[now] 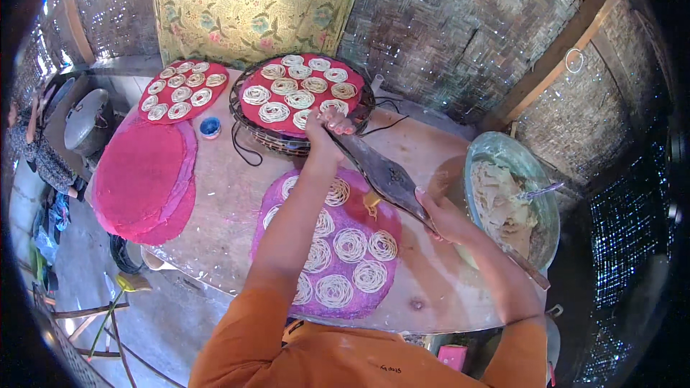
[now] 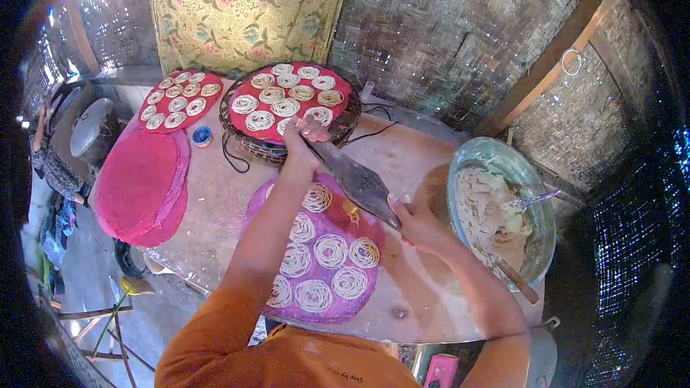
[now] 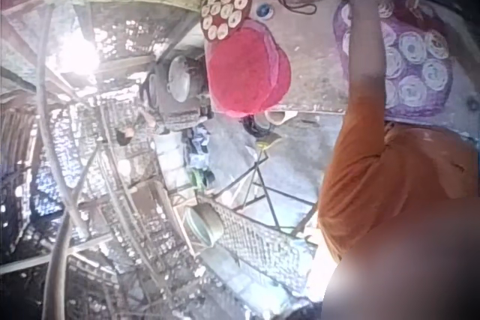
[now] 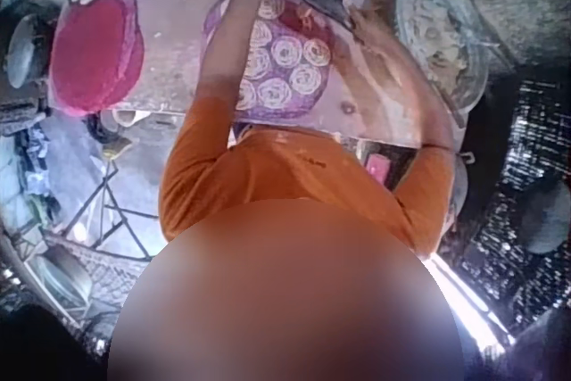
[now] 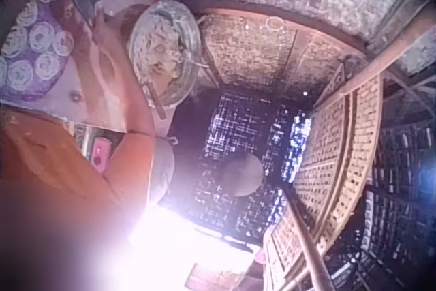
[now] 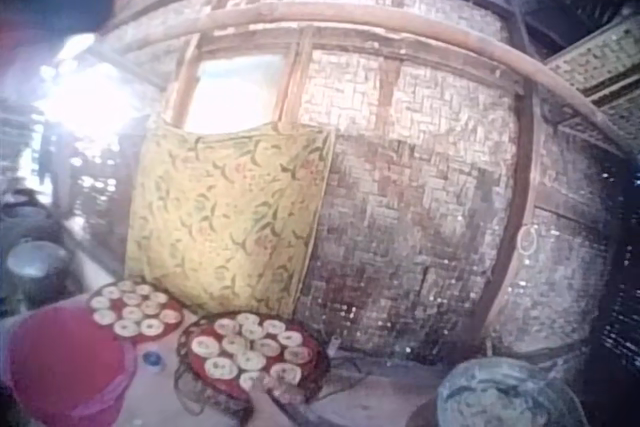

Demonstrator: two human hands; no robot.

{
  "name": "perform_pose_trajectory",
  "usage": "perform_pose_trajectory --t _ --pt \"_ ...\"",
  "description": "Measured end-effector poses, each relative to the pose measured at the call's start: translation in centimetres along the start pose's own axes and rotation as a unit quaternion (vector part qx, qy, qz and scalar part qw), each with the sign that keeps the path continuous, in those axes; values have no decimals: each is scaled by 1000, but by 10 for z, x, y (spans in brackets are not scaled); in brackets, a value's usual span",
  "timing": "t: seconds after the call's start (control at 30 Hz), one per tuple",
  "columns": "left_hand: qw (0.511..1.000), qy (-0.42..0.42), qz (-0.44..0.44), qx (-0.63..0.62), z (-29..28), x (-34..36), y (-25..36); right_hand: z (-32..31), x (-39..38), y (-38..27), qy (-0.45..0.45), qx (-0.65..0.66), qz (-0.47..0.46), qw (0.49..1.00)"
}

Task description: The person uses a manual extrusion tool to squeeze out dough into spiral patterns onto circular mats, refilling the tool by hand from a large plastic basin.

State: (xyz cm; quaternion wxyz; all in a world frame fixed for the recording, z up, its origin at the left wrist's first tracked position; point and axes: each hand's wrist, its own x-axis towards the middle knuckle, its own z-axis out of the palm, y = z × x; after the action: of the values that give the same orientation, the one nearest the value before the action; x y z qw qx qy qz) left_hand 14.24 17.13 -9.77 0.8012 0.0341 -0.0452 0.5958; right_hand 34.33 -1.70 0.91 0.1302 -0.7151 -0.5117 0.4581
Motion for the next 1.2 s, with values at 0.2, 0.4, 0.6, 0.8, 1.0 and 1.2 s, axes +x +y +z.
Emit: perform_pose_trajectory --t 0.2,0.4,0.6,0.8,1.0,1.2 --pt "999 30 24 9 16 -17 -7 -19 -9 6 -18 -35 29 999" --pt "1000 -9 16 14 20 0 1 -6 -1 -1 68 -65 -66 993" --pt "999 4 7 33 16 -17 13 2 -12 0 31 -33 -67 997" --pt "999 33 8 8 -11 -8 -20 -16 1 30 89 -168 9 982" --pt "996 63 11 61 7 7 -31 -11 12 39 165 -163 -47 972" --pt "970 126 -56 201 7 -15 -38 -15 -3 36 172 -134 -62 974"
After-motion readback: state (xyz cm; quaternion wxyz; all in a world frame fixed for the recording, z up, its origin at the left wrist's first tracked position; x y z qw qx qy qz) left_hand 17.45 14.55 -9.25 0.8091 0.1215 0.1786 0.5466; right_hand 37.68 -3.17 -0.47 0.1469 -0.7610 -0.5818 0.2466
